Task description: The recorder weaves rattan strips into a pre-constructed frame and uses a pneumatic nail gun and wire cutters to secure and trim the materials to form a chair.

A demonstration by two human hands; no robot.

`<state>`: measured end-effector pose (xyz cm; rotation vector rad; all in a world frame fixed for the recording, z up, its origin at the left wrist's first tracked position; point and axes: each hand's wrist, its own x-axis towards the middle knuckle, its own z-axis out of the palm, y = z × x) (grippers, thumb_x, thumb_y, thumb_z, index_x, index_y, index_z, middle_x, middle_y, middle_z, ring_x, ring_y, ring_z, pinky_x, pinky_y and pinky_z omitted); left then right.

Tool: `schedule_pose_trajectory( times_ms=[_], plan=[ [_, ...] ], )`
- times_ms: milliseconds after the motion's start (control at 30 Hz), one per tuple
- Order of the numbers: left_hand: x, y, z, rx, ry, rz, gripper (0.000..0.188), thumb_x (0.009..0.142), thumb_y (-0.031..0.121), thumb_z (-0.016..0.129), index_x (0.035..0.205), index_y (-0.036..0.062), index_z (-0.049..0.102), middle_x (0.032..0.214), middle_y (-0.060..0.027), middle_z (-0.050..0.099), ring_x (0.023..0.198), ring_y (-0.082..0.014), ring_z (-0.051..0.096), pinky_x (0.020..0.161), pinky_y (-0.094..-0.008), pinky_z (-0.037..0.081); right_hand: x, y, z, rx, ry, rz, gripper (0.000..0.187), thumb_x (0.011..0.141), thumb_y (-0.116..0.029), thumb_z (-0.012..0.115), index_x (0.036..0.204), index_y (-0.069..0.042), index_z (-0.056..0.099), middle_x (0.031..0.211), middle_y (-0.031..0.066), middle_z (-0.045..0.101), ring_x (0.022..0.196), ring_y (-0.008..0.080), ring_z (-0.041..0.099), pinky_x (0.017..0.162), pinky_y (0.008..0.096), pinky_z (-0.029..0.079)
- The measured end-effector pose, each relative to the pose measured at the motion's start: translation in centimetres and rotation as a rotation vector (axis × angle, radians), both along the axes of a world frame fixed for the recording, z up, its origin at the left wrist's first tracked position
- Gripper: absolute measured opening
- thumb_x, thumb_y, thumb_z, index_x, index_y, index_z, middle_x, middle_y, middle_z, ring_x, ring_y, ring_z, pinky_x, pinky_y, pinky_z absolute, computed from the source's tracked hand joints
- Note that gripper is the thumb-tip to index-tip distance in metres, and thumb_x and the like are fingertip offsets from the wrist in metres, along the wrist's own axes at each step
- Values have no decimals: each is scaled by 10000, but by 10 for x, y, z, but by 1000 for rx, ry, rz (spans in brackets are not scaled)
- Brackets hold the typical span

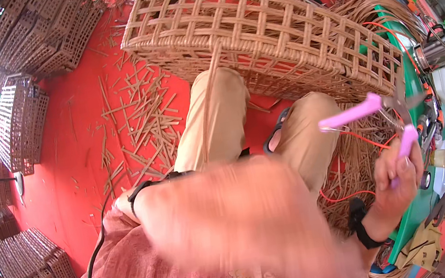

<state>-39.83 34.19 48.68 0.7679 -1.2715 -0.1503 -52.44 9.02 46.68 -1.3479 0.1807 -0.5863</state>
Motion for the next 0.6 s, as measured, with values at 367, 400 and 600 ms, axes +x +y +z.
schedule_pose_trajectory(
  times_ms=[367,400,600],
  plan=[
    [5,36,-2,46,-113,240,338,921,285,493,1030,-31,545,1020,-161,550,954,-280,536,857,-387,420,65,63,-31,311,-43,389,413,823,-204,632,1141,27,509,597,25,406,407,91,329,350,212,258],
    [11,44,-6,155,-166,489,351,923,294,488,1043,-32,541,1035,-165,546,970,-283,532,871,-388,415,66,66,-30,340,-42,384,402,810,-207,637,1123,19,523,622,38,430,412,100,341,357,220,272],
    [26,18,-67,517,189,374,613,940,401,455,1339,-49,340,1335,-216,331,1201,-354,390,1016,-398,321,78,87,-49,309,-48,477,746,773,-441,647,1308,12,392,1303,184,462,1199,287,432,936,391,382]
  ],
)
